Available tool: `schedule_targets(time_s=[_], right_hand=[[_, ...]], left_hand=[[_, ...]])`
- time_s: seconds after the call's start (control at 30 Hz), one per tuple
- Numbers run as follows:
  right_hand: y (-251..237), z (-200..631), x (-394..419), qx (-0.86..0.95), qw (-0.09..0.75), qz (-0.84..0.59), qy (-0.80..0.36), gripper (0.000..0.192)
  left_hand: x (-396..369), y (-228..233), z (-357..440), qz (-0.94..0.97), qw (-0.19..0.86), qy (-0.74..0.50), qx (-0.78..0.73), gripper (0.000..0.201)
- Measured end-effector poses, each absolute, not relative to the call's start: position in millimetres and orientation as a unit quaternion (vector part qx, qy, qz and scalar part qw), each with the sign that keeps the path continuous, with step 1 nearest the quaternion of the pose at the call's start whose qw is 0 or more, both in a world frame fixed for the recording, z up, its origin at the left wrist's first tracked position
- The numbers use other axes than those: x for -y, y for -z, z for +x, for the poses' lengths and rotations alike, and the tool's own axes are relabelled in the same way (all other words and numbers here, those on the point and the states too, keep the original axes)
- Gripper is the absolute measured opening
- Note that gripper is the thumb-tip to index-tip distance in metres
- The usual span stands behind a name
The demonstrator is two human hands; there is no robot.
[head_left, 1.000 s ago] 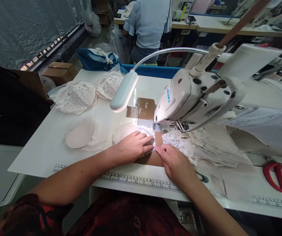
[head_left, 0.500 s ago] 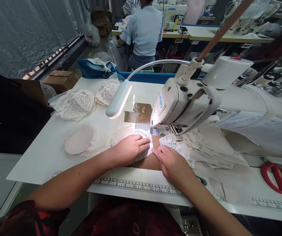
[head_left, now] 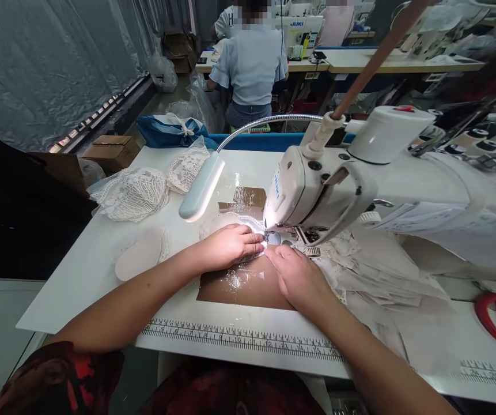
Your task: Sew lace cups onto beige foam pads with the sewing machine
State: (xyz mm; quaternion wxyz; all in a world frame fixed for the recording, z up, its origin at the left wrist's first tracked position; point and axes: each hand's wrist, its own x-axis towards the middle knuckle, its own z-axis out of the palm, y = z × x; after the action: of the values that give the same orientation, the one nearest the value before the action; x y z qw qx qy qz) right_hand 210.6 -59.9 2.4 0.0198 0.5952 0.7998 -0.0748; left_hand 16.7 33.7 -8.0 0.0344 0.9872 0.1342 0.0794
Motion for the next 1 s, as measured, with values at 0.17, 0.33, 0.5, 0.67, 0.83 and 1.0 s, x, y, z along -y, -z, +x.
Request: schedule_targets(time_s=[0.17,0.33,0.5,0.67,0.83,1.0], right_hand=[[4.3,213.1,59.3,-0.793,-0.012,0.608,0.040,0.052],[7.6,217.4,59.7,-0.792,-0.069,0.605,0.043,0.052],[12.3,219.8,59.5,-0.792,-0.094,0.602,0.039,0.052],[13.2,220.6,60.7,-0.790,-0.101,0.604,0.038,0.050],[13.1,222.8,61.7,-0.787,-0.143,0.595,0.077,0.045],[15.5,225.3,61.8,-0.794,-0.152,0.583,0.087,0.041]], left_hand=[[-46.5,7.1,17.8,0.987,0.033,-0.073,-0.142,0.039],[-50.2,9.3,18.2,0.982,0.036,-0.094,-0.162,0.038],[-51.4,12.7,18.6,0.980,0.037,-0.109,-0.164,0.037],[-51.1,11.8,16.2,0.980,0.026,-0.094,-0.176,0.040],[-35.1,-2.1,10.8,0.969,0.006,-0.058,-0.239,0.031],[-11.4,-16.5,11.9,0.960,0.040,0.002,-0.278,0.030]])
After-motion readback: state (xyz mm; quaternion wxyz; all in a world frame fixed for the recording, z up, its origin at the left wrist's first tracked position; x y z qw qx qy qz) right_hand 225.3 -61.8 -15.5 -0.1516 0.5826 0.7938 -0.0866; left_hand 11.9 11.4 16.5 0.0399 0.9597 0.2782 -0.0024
